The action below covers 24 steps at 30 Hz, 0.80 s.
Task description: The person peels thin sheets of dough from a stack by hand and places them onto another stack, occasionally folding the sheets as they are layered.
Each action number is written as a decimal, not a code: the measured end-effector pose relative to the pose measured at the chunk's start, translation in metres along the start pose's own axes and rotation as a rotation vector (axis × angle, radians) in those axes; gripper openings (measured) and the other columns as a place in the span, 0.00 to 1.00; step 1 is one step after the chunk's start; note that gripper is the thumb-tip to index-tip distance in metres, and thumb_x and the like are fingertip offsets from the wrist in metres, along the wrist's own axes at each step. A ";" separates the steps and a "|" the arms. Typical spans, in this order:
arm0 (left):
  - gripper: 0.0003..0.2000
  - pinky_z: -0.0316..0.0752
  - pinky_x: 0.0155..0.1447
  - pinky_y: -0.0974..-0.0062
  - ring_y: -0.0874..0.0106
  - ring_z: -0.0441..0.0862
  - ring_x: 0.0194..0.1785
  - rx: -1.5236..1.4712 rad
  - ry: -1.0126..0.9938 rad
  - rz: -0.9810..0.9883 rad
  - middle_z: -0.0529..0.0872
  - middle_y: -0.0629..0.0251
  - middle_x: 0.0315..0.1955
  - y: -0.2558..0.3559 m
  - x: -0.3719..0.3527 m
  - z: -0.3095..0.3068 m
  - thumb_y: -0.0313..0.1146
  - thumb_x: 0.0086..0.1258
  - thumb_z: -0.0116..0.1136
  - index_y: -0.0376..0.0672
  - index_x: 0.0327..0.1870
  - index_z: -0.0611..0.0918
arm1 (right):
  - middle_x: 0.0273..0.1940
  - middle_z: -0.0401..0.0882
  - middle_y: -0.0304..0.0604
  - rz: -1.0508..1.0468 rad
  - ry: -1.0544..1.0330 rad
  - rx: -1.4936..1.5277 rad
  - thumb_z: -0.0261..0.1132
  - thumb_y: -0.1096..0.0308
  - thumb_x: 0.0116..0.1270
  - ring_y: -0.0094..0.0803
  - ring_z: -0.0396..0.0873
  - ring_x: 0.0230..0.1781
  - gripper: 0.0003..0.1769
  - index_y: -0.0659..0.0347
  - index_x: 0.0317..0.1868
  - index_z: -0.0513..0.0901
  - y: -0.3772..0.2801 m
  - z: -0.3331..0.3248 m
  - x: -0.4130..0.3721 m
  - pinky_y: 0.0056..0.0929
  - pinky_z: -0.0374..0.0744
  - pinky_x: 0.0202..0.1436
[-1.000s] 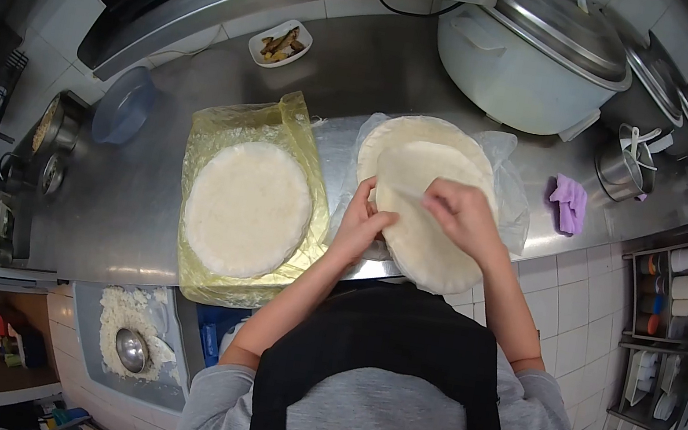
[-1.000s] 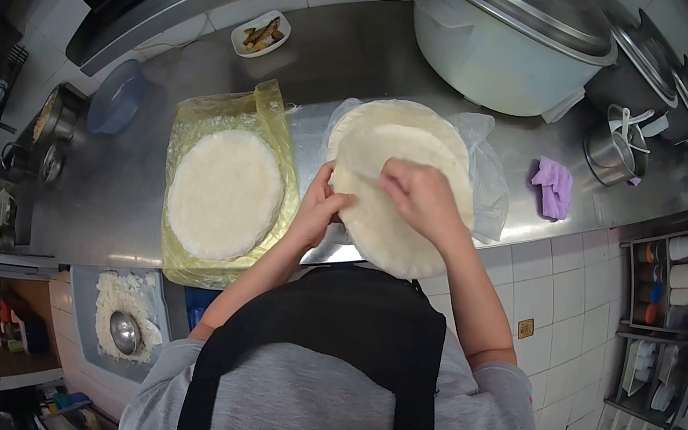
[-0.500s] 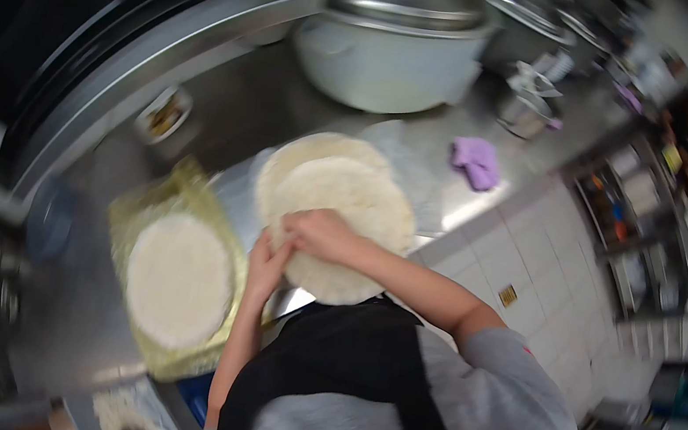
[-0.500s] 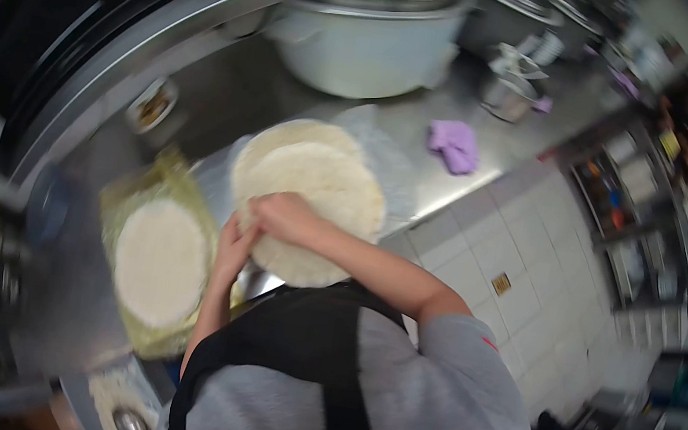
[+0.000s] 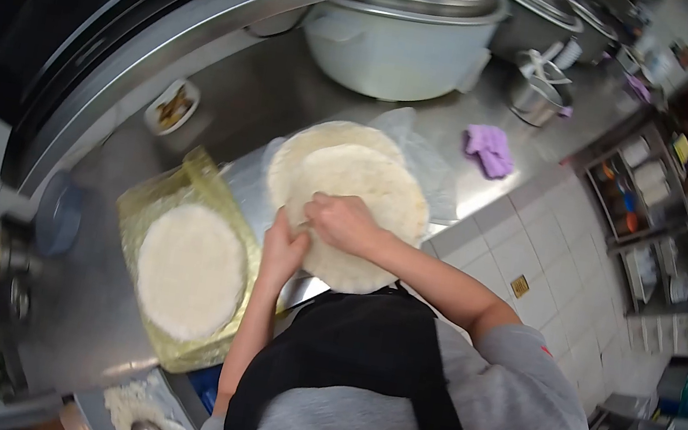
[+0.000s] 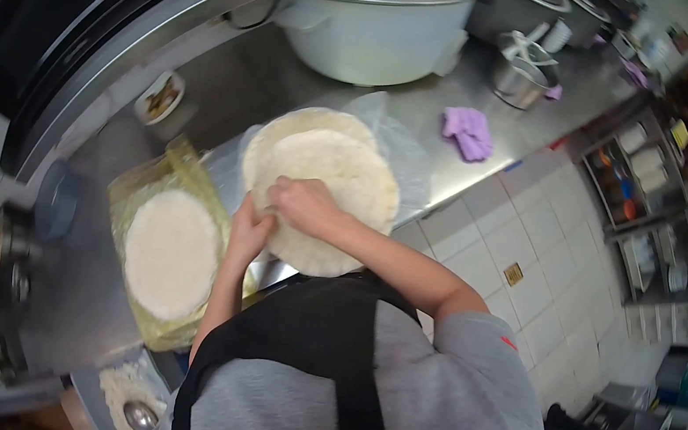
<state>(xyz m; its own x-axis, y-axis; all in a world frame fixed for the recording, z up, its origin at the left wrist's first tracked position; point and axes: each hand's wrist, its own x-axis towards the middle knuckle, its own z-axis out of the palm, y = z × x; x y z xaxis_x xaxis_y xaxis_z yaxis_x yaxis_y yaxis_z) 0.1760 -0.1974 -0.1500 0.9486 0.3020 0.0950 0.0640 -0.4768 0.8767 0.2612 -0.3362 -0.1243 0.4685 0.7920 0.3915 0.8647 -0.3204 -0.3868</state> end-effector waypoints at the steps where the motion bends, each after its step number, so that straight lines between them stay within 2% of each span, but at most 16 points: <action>1: 0.21 0.73 0.42 0.58 0.47 0.80 0.38 0.007 0.028 -0.021 0.81 0.41 0.33 -0.003 -0.001 -0.007 0.29 0.56 0.55 0.35 0.53 0.71 | 0.31 0.77 0.45 0.023 0.046 0.039 0.61 0.70 0.50 0.43 0.79 0.28 0.07 0.60 0.31 0.77 -0.003 0.000 0.002 0.39 0.78 0.31; 3: 0.22 0.73 0.42 0.58 0.45 0.79 0.40 0.031 -0.018 0.027 0.81 0.40 0.34 -0.001 0.002 -0.002 0.31 0.55 0.56 0.34 0.52 0.71 | 0.30 0.77 0.45 -0.022 0.064 0.079 0.61 0.70 0.50 0.44 0.79 0.29 0.08 0.60 0.33 0.76 -0.006 0.007 0.009 0.40 0.78 0.31; 4: 0.21 0.73 0.43 0.58 0.46 0.80 0.41 0.074 -0.022 -0.033 0.81 0.41 0.35 0.004 0.002 -0.002 0.31 0.55 0.56 0.34 0.51 0.72 | 0.29 0.77 0.45 -0.033 0.101 0.096 0.62 0.70 0.49 0.45 0.79 0.29 0.10 0.60 0.34 0.76 -0.002 0.007 0.009 0.40 0.78 0.32; 5: 0.20 0.73 0.44 0.59 0.48 0.80 0.41 0.115 -0.046 -0.077 0.81 0.41 0.36 0.007 0.003 -0.005 0.31 0.55 0.57 0.33 0.50 0.73 | 0.29 0.76 0.45 -0.016 0.019 0.090 0.62 0.70 0.49 0.45 0.79 0.29 0.10 0.61 0.34 0.76 0.002 0.010 0.010 0.40 0.78 0.32; 6: 0.19 0.73 0.44 0.61 0.52 0.81 0.42 0.080 -0.031 -0.008 0.82 0.43 0.37 0.003 0.005 -0.004 0.31 0.56 0.57 0.33 0.48 0.74 | 0.29 0.76 0.45 0.017 -0.053 0.081 0.62 0.71 0.49 0.46 0.79 0.30 0.10 0.61 0.34 0.76 0.005 0.015 0.013 0.41 0.78 0.33; 9: 0.17 0.73 0.45 0.66 0.64 0.81 0.42 -0.104 0.009 0.108 0.83 0.49 0.38 -0.018 0.010 0.001 0.30 0.57 0.58 0.33 0.46 0.76 | 0.29 0.77 0.46 -0.061 0.011 0.019 0.59 0.70 0.52 0.44 0.80 0.28 0.08 0.61 0.34 0.76 0.004 0.011 0.013 0.40 0.78 0.31; 10: 0.17 0.73 0.45 0.66 0.64 0.81 0.42 -0.117 -0.026 0.131 0.83 0.49 0.38 -0.008 0.010 0.005 0.30 0.57 0.58 0.33 0.46 0.76 | 0.29 0.77 0.46 -0.069 0.010 0.010 0.58 0.70 0.53 0.43 0.80 0.28 0.07 0.61 0.34 0.76 0.002 0.008 0.013 0.39 0.78 0.30; 12: 0.17 0.73 0.46 0.69 0.67 0.79 0.42 -0.027 -0.048 -0.087 0.83 0.52 0.37 0.011 0.009 -0.004 0.30 0.57 0.58 0.33 0.47 0.75 | 0.29 0.77 0.46 -0.017 0.006 -0.025 0.57 0.70 0.54 0.43 0.80 0.27 0.07 0.60 0.34 0.76 -0.005 0.006 0.010 0.39 0.78 0.29; 14: 0.18 0.72 0.47 0.71 0.66 0.79 0.41 -0.039 -0.061 -0.092 0.82 0.53 0.37 0.010 0.011 -0.003 0.29 0.56 0.58 0.33 0.48 0.75 | 0.30 0.77 0.45 0.009 -0.006 -0.037 0.57 0.70 0.55 0.42 0.81 0.27 0.07 0.60 0.34 0.77 -0.006 0.007 0.010 0.39 0.78 0.29; 16: 0.19 0.73 0.48 0.70 0.65 0.79 0.43 -0.051 -0.073 0.077 0.83 0.53 0.38 -0.010 0.014 -0.002 0.28 0.54 0.58 0.33 0.49 0.75 | 0.31 0.77 0.44 -0.069 0.006 -0.057 0.57 0.69 0.54 0.42 0.80 0.27 0.06 0.59 0.32 0.77 -0.001 0.012 0.012 0.38 0.78 0.28; 18: 0.20 0.74 0.48 0.67 0.60 0.81 0.43 0.040 -0.044 0.107 0.83 0.50 0.39 -0.022 0.015 0.000 0.27 0.53 0.56 0.34 0.50 0.75 | 0.31 0.78 0.43 -0.131 0.017 -0.079 0.58 0.69 0.53 0.41 0.80 0.26 0.05 0.58 0.31 0.77 0.006 0.017 0.013 0.37 0.78 0.27; 20: 0.20 0.74 0.47 0.63 0.54 0.82 0.43 0.053 -0.048 0.109 0.83 0.46 0.39 -0.009 0.013 -0.002 0.27 0.53 0.54 0.35 0.51 0.74 | 0.30 0.77 0.42 -0.163 -0.007 -0.158 0.58 0.69 0.52 0.40 0.80 0.26 0.04 0.57 0.30 0.77 0.016 0.021 0.012 0.36 0.79 0.27; 22: 0.20 0.75 0.46 0.61 0.50 0.81 0.42 0.077 -0.050 0.028 0.82 0.43 0.37 -0.007 0.011 -0.003 0.27 0.54 0.52 0.36 0.51 0.74 | 0.30 0.77 0.44 -0.051 -0.020 -0.197 0.59 0.69 0.53 0.41 0.80 0.26 0.04 0.57 0.30 0.76 0.019 0.024 0.009 0.37 0.78 0.26; 24: 0.20 0.75 0.45 0.60 0.48 0.81 0.42 0.003 -0.004 0.074 0.82 0.43 0.36 -0.009 0.010 0.001 0.29 0.55 0.53 0.37 0.51 0.73 | 0.31 0.76 0.45 0.053 -0.025 -0.075 0.61 0.68 0.55 0.43 0.79 0.28 0.05 0.58 0.31 0.75 0.012 0.011 0.007 0.39 0.77 0.28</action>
<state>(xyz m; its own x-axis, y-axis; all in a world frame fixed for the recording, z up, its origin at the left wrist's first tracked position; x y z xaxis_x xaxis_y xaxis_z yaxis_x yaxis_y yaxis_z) 0.1851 -0.1904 -0.1576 0.9520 0.2624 0.1577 -0.0055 -0.5004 0.8657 0.2729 -0.3288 -0.1360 0.5101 0.7852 0.3510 0.8504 -0.3994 -0.3424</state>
